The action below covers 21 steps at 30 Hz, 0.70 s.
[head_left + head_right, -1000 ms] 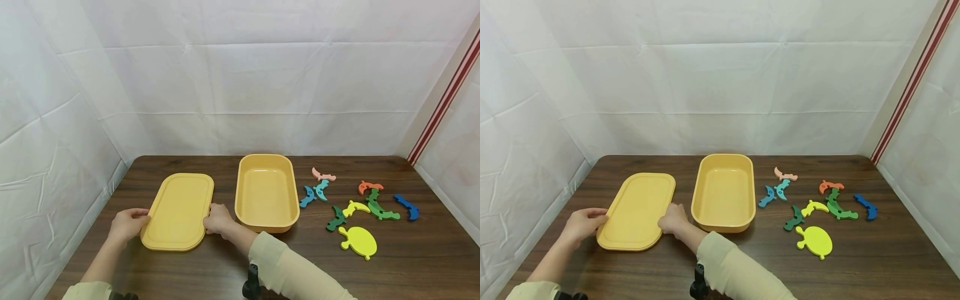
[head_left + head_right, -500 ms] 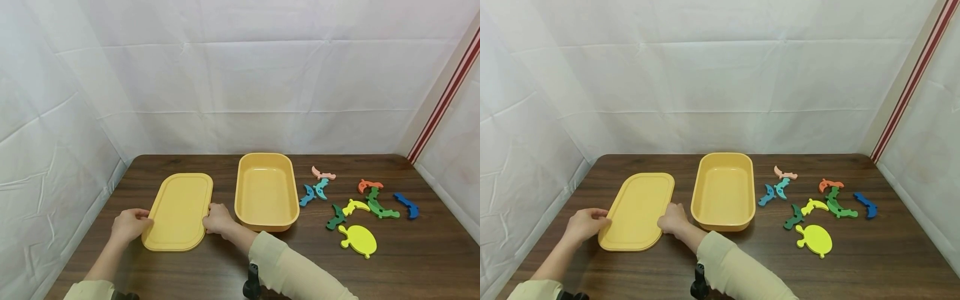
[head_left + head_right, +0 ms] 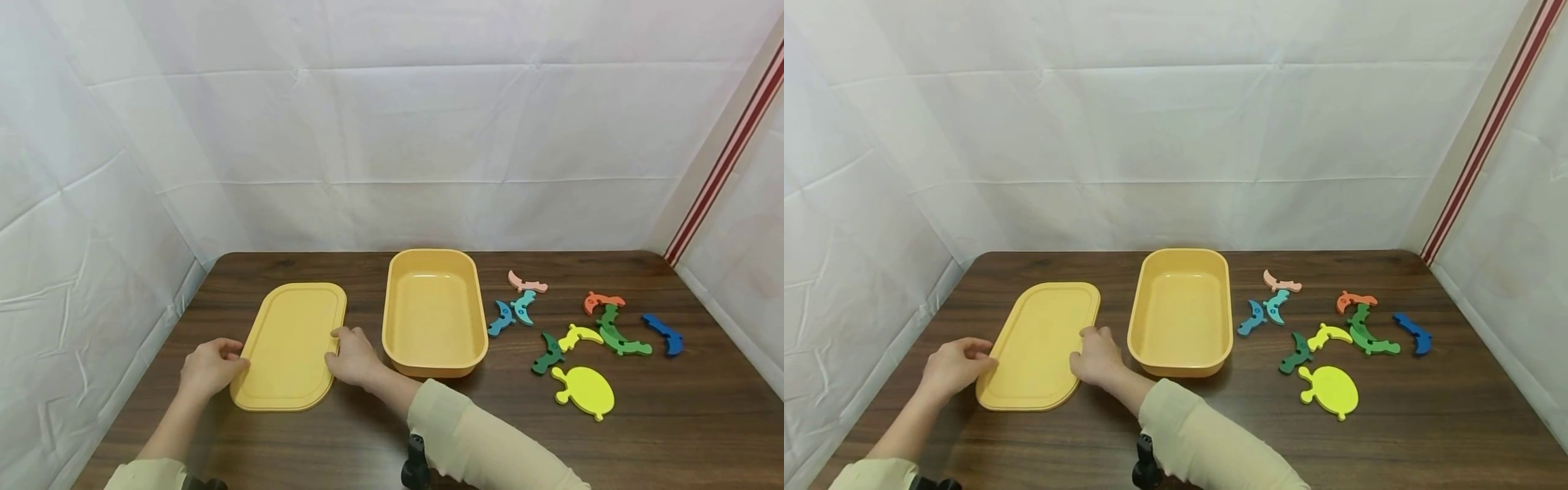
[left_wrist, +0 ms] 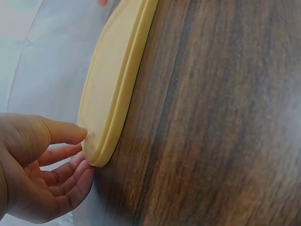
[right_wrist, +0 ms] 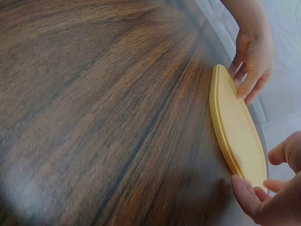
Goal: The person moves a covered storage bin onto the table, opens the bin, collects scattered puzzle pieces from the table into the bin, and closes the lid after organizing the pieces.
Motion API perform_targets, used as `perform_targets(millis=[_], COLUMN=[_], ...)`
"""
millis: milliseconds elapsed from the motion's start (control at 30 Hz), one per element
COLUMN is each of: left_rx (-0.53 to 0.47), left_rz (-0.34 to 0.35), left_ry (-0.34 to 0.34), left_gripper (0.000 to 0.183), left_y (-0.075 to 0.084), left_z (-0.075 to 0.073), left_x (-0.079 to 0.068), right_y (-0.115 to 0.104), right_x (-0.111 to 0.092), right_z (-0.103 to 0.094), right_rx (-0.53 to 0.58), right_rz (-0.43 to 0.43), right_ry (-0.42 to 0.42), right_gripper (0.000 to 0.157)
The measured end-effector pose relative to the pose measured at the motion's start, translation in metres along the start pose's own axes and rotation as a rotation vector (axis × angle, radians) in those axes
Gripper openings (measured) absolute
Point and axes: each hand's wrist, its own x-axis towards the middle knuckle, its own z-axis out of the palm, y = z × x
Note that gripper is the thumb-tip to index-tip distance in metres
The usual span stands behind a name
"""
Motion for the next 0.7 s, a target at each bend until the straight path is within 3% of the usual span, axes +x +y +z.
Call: perform_targets(millis=[267,700], left_rx=[-0.001,-0.057], left_rz=[0.032,0.108], left_ry=[0.079,0.178], left_gripper=[0.030,0.024], left_y=[0.001,0.011], left_z=[-0.003,-0.005], left_x=[-0.002,-0.001], right_y=[-0.002,-0.002], right_x=[-0.004,-0.007], right_z=[-0.011,-0.019], right_rx=[-0.148,-0.271], right_rz=[-0.180,-0.331], right_ry=[0.025,0.056], right_gripper=[0.028,0.016])
